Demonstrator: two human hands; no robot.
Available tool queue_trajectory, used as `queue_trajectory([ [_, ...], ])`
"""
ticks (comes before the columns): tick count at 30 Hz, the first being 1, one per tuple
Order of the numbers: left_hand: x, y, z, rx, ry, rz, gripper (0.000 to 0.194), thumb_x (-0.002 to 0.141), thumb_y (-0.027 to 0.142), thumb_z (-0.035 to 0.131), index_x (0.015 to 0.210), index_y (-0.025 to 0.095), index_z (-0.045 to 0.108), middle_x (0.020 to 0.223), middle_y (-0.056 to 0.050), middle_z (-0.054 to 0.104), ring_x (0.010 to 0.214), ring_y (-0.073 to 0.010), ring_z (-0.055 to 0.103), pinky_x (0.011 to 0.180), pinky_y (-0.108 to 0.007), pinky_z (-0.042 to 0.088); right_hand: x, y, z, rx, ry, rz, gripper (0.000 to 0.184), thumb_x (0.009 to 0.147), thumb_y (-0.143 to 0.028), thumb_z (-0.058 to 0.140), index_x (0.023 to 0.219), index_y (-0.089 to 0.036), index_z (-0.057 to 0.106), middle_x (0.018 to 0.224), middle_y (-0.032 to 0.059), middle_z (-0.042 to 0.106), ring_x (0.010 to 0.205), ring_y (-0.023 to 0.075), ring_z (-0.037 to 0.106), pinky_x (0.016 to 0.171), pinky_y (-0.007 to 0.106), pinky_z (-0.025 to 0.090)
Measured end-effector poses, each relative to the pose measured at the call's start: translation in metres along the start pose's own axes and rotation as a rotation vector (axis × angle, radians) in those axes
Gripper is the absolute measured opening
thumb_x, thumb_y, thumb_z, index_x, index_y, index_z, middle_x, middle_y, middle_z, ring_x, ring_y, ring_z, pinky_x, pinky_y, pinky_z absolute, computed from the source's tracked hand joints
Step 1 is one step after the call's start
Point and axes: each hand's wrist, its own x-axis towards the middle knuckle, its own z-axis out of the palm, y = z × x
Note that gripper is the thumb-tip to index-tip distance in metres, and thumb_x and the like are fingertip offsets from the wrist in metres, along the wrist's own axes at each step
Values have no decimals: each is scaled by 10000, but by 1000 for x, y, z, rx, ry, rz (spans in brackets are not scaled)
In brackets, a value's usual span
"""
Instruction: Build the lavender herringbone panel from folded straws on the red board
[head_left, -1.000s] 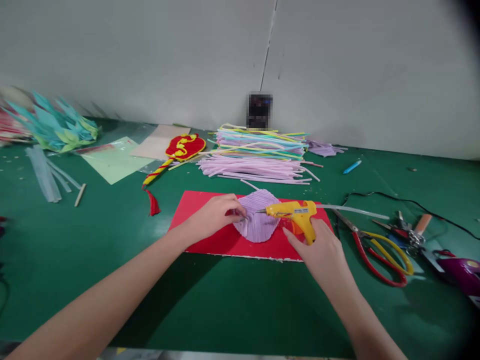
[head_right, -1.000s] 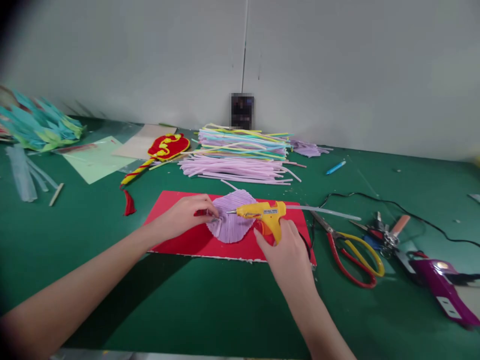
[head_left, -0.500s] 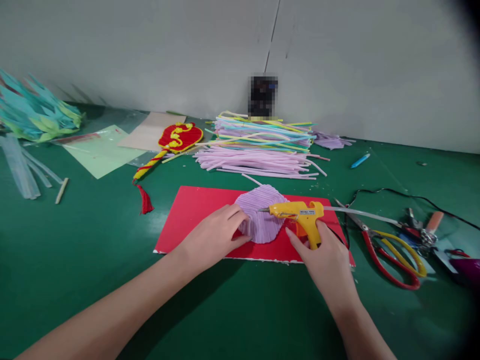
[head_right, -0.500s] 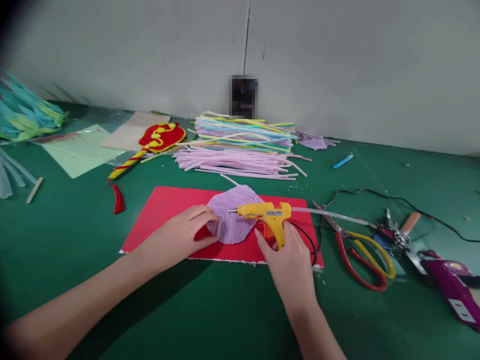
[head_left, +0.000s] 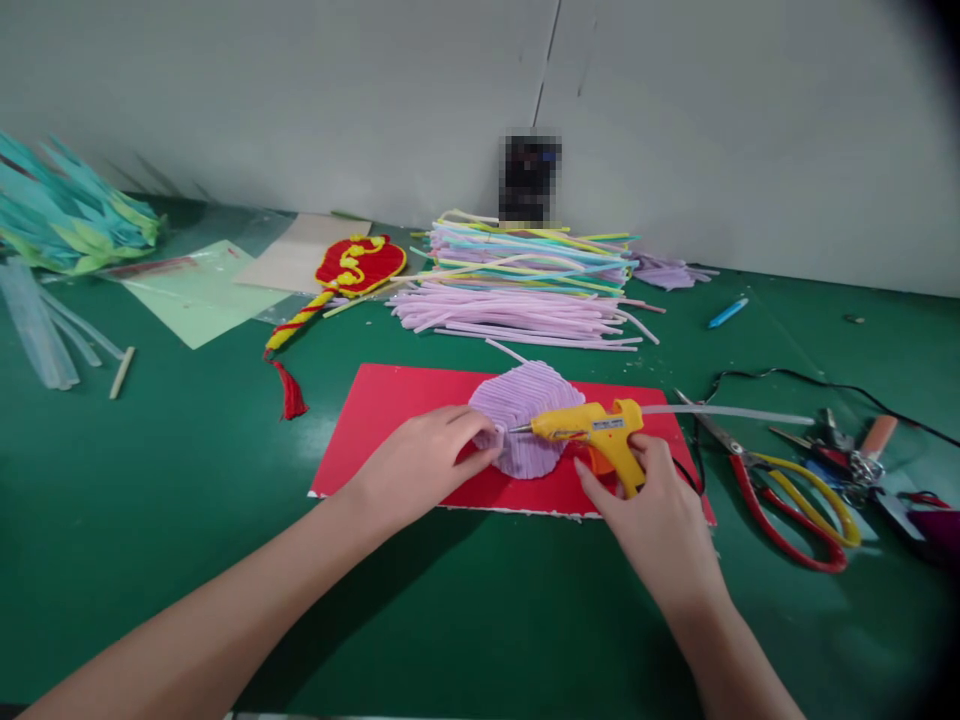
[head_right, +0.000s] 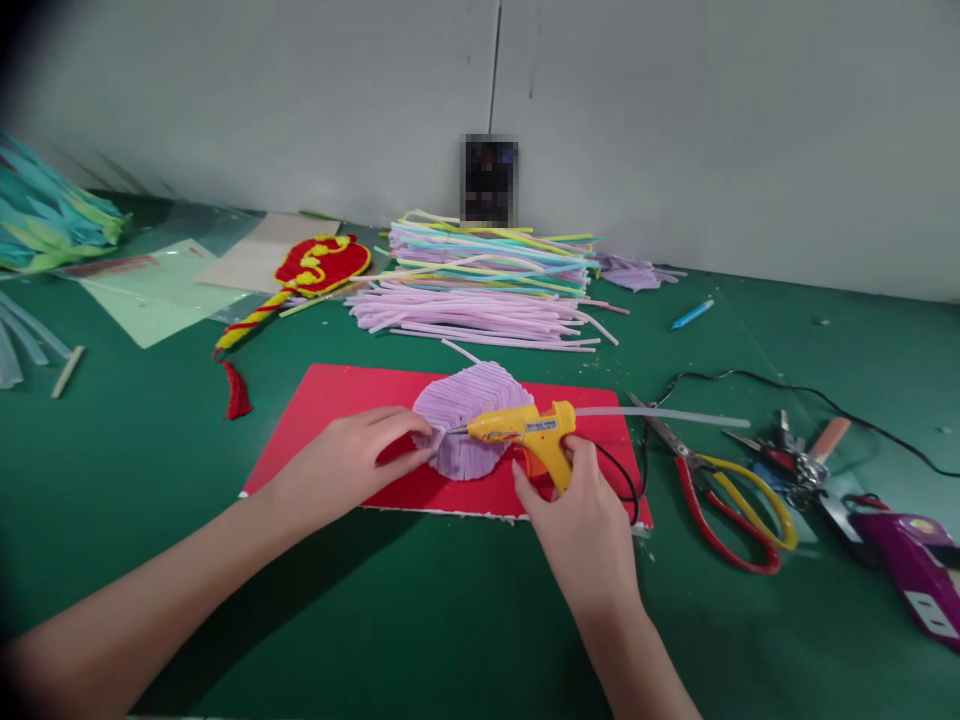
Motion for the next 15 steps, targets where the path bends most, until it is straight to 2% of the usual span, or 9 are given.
queue_trajectory([
  [3, 2, -3, -2, -40, -1, -8, 228, 905, 377, 409, 961, 219, 564, 996, -14, 650, 900, -174, 601, 771, -286, 443, -2, 0, 1, -49, -15, -23, 501, 700, -570, 520, 1038, -203, 474, 1031, 122, 636, 783, 273, 630, 578, 327, 443],
  [8, 2, -5, 1, 28, -40, 51, 295, 838, 477, 495, 960, 213, 546, 985, -27, 626, 900, -190, 582, 743, -287, 436, -2, 0, 0, -39, -22, -6, 485, 702, -554, 511, 1039, -207, 476, 1006, 109, 644, 774, 272, 633, 580, 330, 443],
  [15, 1, -4, 2, 139, -41, 153, 286, 914, 414, 373, 883, 193, 551, 904, -13, 625, 848, -154, 581, 723, -254, 422, 0, 0, 0, 2, -8, 6, 499, 693, -561, 531, 1027, -193, 492, 1034, 135, 633, 821, 275, 621, 606, 336, 453],
])
